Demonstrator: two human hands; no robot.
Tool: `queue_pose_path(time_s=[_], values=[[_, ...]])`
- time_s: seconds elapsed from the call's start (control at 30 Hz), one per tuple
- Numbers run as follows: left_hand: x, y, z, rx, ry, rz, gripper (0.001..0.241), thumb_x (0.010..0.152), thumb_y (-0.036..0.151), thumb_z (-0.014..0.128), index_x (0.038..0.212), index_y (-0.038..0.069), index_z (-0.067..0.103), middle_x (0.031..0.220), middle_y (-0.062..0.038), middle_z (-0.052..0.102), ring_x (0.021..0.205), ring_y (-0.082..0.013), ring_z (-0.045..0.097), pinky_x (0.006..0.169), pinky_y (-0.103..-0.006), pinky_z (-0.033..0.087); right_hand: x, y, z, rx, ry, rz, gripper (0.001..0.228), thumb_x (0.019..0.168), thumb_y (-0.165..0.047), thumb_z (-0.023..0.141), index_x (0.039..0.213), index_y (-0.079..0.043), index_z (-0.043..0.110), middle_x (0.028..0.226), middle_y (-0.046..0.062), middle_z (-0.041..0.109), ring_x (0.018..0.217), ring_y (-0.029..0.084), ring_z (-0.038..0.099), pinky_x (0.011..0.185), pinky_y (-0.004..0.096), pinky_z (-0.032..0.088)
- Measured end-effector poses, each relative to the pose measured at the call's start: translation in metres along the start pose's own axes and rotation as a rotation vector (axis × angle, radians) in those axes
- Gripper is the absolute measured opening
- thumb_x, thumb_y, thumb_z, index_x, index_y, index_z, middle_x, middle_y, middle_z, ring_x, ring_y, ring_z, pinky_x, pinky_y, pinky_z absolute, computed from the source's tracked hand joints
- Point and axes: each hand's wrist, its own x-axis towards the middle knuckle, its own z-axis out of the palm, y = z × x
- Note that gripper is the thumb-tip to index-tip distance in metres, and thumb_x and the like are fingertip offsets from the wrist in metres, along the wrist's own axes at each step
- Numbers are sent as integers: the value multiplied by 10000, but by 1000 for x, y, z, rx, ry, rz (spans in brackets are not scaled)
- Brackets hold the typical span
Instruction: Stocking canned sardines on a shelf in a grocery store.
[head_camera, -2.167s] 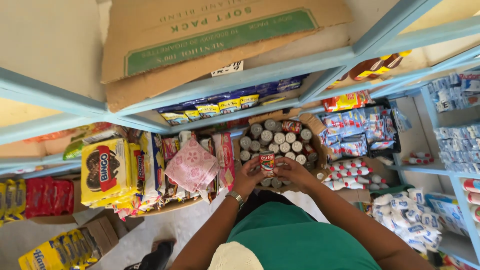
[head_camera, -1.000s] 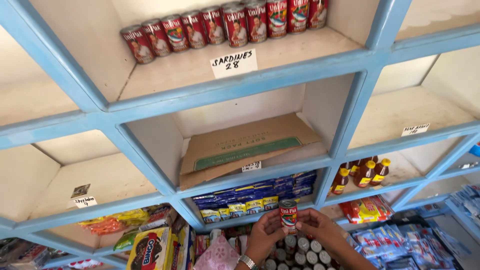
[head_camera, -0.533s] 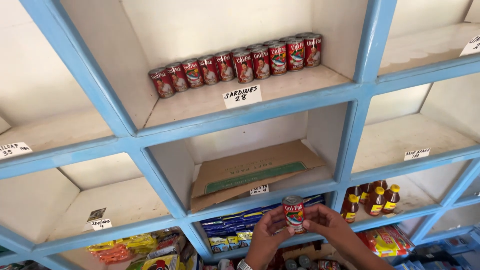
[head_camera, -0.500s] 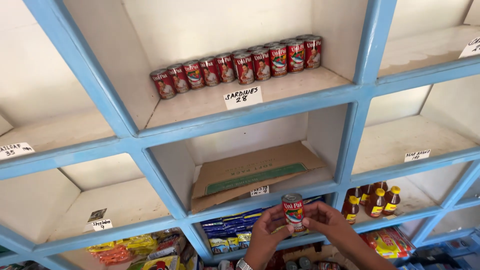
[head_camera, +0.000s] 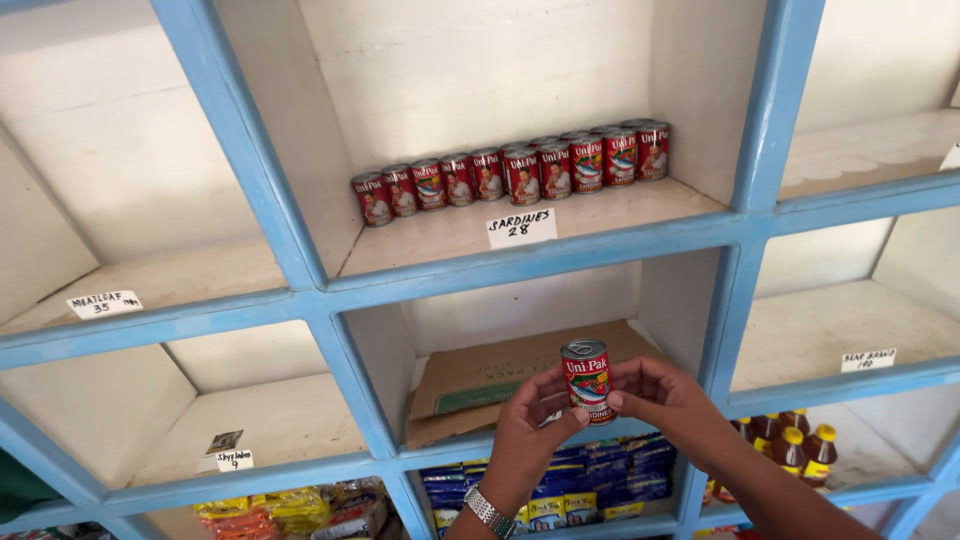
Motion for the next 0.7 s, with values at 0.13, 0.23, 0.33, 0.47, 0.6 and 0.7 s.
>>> queue_pose_path(time_s=[0.13,0.23,0.33,0.47,0.6,0.7], values=[[11,23,-1,5,-39,76,623,845,11,768,1422,16,533,1321,-118,674,1219,-210,654,984,-365,588,10,-37,9,-66,-6,-28,359,851,-125,748,1184,-15,669,1109,104,772,1033,186,735,932,372,583],[22,44,-1,17,-46,109,619,840,-2,762,1414,17,532,1323,-113,669,1212,-207,655,958,-377,597,22,-58,12,-88,-27,-80,354,854,-126,746,1179,-10,668,1109,102,773,1032,181,733,930,367,582],[34,62,-2,56,-61,183,609,845,-4,766,1409,13,538,1335,-113,662,1217,-211,652,967,-376,601,35,-75,12,-92,-64,-156,344,862,-118,748,1175,2,670,1109,107,769,1024,178,725,922,365,581],[48,86,-3,64,-73,281,607,846,3,767,1409,10,542,1355,-107,649,1232,-215,648,969,-367,597,55,-95,11,-86,-119,-260,347,874,-112,745,1195,-5,667,1135,96,753,1040,159,706,931,352,562],[60,119,-1,172,-82,358,591,860,1,767,1408,7,545,1354,-111,653,1233,-219,654,989,-356,597,70,-126,16,-121,-105,-271,341,859,-110,752,1173,-9,666,1127,90,765,1037,159,724,934,358,580],[73,141,-1,229,-60,387,577,855,5,768,1389,13,551,1335,-105,658,1223,-209,655,958,-362,605,86,-145,17,-127,-152,-353,340,868,-108,764,1173,0,659,1111,97,751,1041,164,713,933,367,582]])
